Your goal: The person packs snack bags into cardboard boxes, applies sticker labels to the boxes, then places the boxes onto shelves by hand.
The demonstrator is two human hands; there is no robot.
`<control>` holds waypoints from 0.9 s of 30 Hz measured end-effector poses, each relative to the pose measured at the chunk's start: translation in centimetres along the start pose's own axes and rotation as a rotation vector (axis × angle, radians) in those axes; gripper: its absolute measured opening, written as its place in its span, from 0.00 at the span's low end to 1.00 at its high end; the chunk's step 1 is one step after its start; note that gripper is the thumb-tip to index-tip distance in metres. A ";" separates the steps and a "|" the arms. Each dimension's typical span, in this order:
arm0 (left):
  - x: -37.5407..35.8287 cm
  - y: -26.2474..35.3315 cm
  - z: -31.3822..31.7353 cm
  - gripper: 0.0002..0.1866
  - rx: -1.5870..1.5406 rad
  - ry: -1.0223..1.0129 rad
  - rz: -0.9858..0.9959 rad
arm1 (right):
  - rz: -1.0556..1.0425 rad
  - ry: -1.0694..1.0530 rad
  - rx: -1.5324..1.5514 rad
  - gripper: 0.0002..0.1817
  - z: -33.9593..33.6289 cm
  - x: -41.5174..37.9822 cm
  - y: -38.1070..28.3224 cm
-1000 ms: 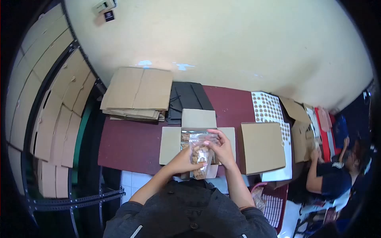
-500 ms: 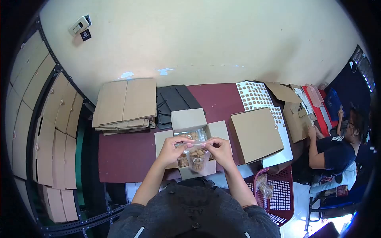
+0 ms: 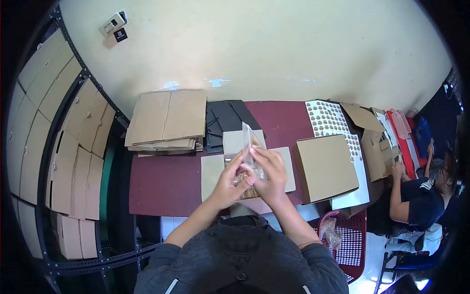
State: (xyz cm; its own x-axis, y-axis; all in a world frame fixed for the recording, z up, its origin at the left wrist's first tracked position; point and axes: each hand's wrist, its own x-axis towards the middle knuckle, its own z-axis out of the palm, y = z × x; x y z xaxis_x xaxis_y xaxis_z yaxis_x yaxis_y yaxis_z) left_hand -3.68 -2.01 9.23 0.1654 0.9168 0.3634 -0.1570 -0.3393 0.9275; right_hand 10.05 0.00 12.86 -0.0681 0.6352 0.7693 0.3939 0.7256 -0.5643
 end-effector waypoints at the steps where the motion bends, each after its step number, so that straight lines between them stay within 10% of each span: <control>1: -0.2 -0.2 0.8 0.36 -0.057 0.061 -0.005 | 0.019 -0.064 0.004 0.13 0.5 -0.3 0.1; 5: -1.1 -1.6 0.4 0.23 -0.091 0.229 -0.135 | -0.058 -0.151 -0.073 0.18 1.2 -1.8 1.0; 9: -1.1 -1.7 0.1 0.14 0.054 0.302 0.018 | 0.290 0.109 0.067 0.31 1.2 -0.8 0.5; 11: -1.2 -0.3 0.2 0.13 0.027 0.296 -0.050 | 0.551 -0.187 0.644 0.29 -0.1 -0.6 2.4; 15: -1.4 -1.7 -0.4 0.12 0.180 0.163 -0.003 | 0.907 -0.502 0.658 0.16 -2.7 -1.0 3.2; 20: -1.7 -1.9 -2.6 0.17 0.215 -0.124 -0.042 | 0.730 -0.918 0.612 0.20 -5.9 -1.4 5.6; 25: -1.5 -1.5 -5.1 0.25 -0.175 -0.298 -0.379 | 0.957 -0.800 0.536 0.23 -7.4 -1.8 7.6; 27: -1.6 -1.4 -4.2 0.36 0.395 -0.158 -0.282 | 1.170 -0.356 0.569 0.22 -6.2 -4.5 11.6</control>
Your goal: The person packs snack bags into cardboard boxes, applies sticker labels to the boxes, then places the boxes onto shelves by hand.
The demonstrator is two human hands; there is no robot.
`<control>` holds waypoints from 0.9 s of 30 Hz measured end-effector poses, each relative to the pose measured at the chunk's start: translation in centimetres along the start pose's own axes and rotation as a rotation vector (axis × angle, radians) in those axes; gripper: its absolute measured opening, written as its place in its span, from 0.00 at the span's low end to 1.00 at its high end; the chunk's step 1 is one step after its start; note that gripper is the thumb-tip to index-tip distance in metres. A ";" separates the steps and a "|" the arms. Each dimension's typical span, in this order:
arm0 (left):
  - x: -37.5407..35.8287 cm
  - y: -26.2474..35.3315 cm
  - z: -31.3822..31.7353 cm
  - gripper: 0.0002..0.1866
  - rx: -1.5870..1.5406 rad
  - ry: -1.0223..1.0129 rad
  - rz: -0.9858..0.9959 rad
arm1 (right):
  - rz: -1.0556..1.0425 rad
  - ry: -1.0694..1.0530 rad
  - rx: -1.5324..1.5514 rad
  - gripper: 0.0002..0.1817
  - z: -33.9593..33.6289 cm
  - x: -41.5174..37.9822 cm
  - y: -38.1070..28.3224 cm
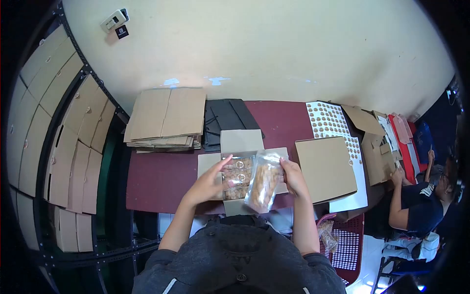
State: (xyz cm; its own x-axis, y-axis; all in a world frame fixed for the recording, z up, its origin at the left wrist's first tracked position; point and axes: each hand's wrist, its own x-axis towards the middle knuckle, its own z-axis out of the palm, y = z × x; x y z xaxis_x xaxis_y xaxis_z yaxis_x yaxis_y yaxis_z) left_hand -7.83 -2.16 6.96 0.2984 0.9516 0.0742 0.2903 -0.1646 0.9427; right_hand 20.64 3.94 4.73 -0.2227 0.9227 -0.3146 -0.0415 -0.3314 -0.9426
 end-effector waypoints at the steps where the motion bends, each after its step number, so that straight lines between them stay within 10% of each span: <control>1: -0.1 0.1 0.8 0.45 0.106 -0.054 0.070 | 0.008 0.081 0.031 0.22 -0.1 0.7 0.9; 4: 0.1 -0.9 4.7 0.46 0.300 -0.108 0.383 | 0.104 0.184 0.235 0.21 0.1 2.8 4.0; 8: 0.0 -3.6 7.9 0.40 0.274 -0.080 0.314 | -0.029 0.270 0.145 0.23 0.4 3.3 6.5; 12: -0.2 -6.1 7.4 0.28 -0.319 0.045 -0.265 | 0.091 0.157 -0.060 0.20 0.5 2.3 5.2; 16: -0.4 -8.3 6.2 0.44 0.428 0.038 -0.461 | 0.202 0.116 -0.693 0.19 1.2 2.4 6.5; 17: -0.8 -9.2 6.1 0.45 0.581 0.113 -0.459 | -0.182 0.314 -1.143 0.22 0.2 3.9 12.1; 20: -1.5 -9.1 4.9 0.44 0.693 0.170 -0.514 | -0.359 0.376 -0.962 0.23 2.9 2.1 9.3; 24: -2.8 -10.3 3.7 0.43 0.574 0.287 -0.715 | -0.551 -0.019 -0.981 0.19 4.0 2.1 9.4; 27: -4.0 -12.3 2.7 0.37 0.394 0.408 -0.468 | -0.570 -0.099 -1.052 0.14 3.6 3.3 13.8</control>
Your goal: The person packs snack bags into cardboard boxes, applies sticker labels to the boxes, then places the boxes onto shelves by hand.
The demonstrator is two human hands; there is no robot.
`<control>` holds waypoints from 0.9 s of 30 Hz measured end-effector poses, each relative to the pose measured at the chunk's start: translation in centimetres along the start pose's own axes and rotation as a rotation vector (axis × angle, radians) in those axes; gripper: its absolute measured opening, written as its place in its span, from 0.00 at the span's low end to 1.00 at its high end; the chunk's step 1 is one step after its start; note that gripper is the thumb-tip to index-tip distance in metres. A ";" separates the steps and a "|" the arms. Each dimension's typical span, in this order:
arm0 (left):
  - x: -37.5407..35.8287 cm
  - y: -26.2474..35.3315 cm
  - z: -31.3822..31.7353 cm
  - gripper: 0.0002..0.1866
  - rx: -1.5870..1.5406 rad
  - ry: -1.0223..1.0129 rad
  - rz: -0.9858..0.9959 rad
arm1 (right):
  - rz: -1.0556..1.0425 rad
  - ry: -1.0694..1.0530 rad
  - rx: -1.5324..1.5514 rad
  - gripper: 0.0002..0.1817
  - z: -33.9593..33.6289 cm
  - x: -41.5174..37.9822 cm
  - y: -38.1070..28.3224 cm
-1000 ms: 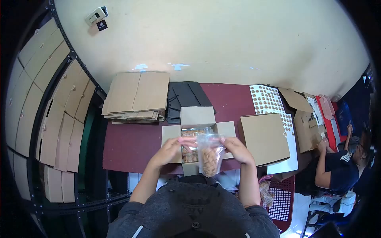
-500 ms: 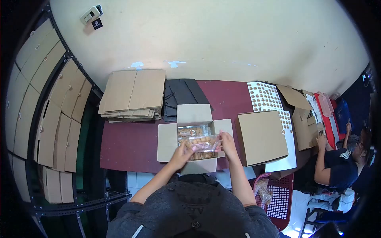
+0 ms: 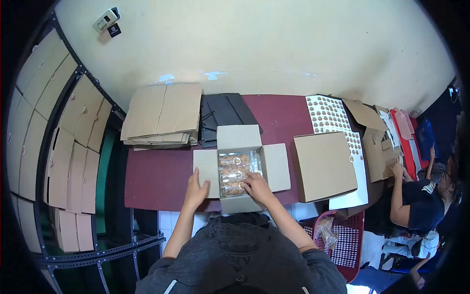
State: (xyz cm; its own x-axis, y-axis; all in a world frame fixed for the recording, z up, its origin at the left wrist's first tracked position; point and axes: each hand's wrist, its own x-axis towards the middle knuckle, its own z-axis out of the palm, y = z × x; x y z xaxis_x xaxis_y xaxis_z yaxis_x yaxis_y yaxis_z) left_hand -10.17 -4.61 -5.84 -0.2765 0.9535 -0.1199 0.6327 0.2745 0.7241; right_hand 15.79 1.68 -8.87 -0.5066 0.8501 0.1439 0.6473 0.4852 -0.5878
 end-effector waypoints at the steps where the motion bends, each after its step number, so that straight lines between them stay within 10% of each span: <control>1: -0.3 1.1 -1.0 0.37 0.001 0.004 -0.005 | 0.008 -0.054 -0.019 0.14 0.3 -0.1 -0.1; 3: -0.6 2.7 -2.4 0.36 -0.562 -0.066 -0.030 | 0.021 -0.021 0.009 0.13 0.4 -0.1 -0.2; 8: -1.3 2.6 -0.4 0.39 -0.819 -0.288 0.145 | 0.092 -0.055 0.114 0.12 -0.7 0.5 -0.1; 13: -3.1 1.5 0.2 0.46 0.472 -0.428 0.457 | 0.134 0.344 0.167 0.10 -4.2 -0.8 1.5; 21: -3.3 0.4 2.2 0.44 0.500 -0.265 0.457 | 0.407 0.487 -0.128 0.14 -6.1 -4.0 5.7; 27: -1.8 -0.8 2.5 0.41 0.486 -0.268 0.527 | 0.656 0.445 0.383 0.22 -3.9 -5.2 9.8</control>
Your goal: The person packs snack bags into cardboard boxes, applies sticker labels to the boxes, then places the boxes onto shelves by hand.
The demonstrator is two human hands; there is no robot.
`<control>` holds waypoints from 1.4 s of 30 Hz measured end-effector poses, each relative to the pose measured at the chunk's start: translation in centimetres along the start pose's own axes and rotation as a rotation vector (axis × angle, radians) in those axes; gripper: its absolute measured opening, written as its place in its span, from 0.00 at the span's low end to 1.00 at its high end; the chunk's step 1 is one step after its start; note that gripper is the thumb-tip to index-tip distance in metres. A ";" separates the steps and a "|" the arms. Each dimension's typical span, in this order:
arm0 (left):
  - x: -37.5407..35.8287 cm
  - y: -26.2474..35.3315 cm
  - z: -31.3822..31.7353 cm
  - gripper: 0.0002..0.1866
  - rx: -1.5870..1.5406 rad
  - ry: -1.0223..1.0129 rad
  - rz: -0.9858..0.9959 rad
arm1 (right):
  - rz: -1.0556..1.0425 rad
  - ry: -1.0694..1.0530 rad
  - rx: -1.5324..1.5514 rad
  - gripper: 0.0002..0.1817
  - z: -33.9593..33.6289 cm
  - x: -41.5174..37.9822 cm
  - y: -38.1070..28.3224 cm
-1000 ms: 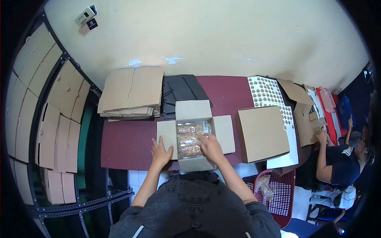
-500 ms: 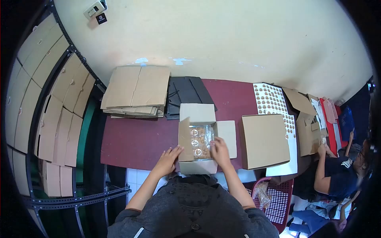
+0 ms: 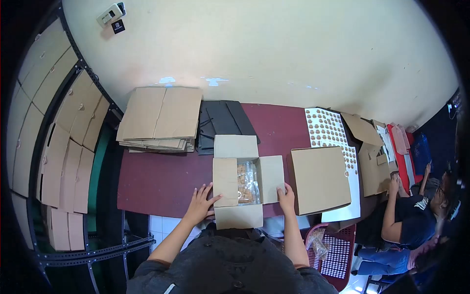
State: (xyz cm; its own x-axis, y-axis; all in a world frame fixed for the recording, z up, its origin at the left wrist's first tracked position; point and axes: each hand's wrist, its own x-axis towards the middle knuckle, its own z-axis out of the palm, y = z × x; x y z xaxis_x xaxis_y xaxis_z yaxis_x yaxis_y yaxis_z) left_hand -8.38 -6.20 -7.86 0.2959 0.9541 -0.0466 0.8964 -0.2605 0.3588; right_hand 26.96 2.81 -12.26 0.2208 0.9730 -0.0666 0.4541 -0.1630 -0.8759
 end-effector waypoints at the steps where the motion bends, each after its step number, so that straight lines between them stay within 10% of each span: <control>1: 0.2 -0.1 0.1 0.40 0.015 0.007 0.039 | -0.016 0.007 0.015 0.21 0.2 0.7 1.3; 11: 1.9 -0.1 0.0 0.19 -0.227 0.069 -0.064 | 0.044 -0.150 0.147 0.12 -1.9 1.1 -1.6; 14: 2.5 0.8 1.8 0.33 -0.623 0.379 -0.215 | -0.034 -0.152 0.070 0.14 -2.4 0.2 -4.0; 16: 3.0 -0.1 3.6 0.44 -0.765 0.354 -0.297 | 0.077 -0.333 0.117 0.18 -2.7 -1.7 -9.4; 18: 3.3 -0.9 4.6 0.43 -1.489 0.128 -0.353 | -0.261 -0.448 0.234 0.26 -0.9 -2.9 -10.2; 20: 3.7 -2.3 5.3 0.42 -1.378 0.075 -0.230 | -0.199 -0.646 0.210 0.24 1.6 -4.1 -9.7; 25: 4.1 -2.7 3.0 0.37 -1.086 -0.062 -0.210 | -0.558 -0.312 -0.484 0.39 5.5 -2.9 -10.0; 28: 4.9 -3.0 2.4 0.37 -1.083 -0.069 -0.163 | -0.251 -0.341 -0.560 0.52 5.6 -2.1 -9.1; 32: 5.8 -3.9 1.8 0.37 -1.077 -0.107 -0.119 | 0.031 -0.260 -0.056 0.57 7.0 -0.1 -4.3; 34: 6.3 -4.3 1.8 0.37 -1.009 -0.101 -0.072 | 0.256 -0.773 0.397 0.60 6.3 0.9 -4.6; 42: 10.0 -6.2 0.3 0.30 -1.043 -0.127 -0.093 | 0.004 -0.491 0.079 0.49 7.9 -5.5 -0.5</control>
State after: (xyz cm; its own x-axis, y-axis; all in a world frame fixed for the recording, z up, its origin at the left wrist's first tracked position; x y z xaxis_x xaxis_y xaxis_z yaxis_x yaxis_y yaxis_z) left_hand -10.93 4.92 -10.81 0.3271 0.9256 -0.1906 0.2068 0.1266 0.9701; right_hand 18.70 -1.13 -15.29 -0.2184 0.9376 -0.2705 0.3827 -0.1727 -0.9076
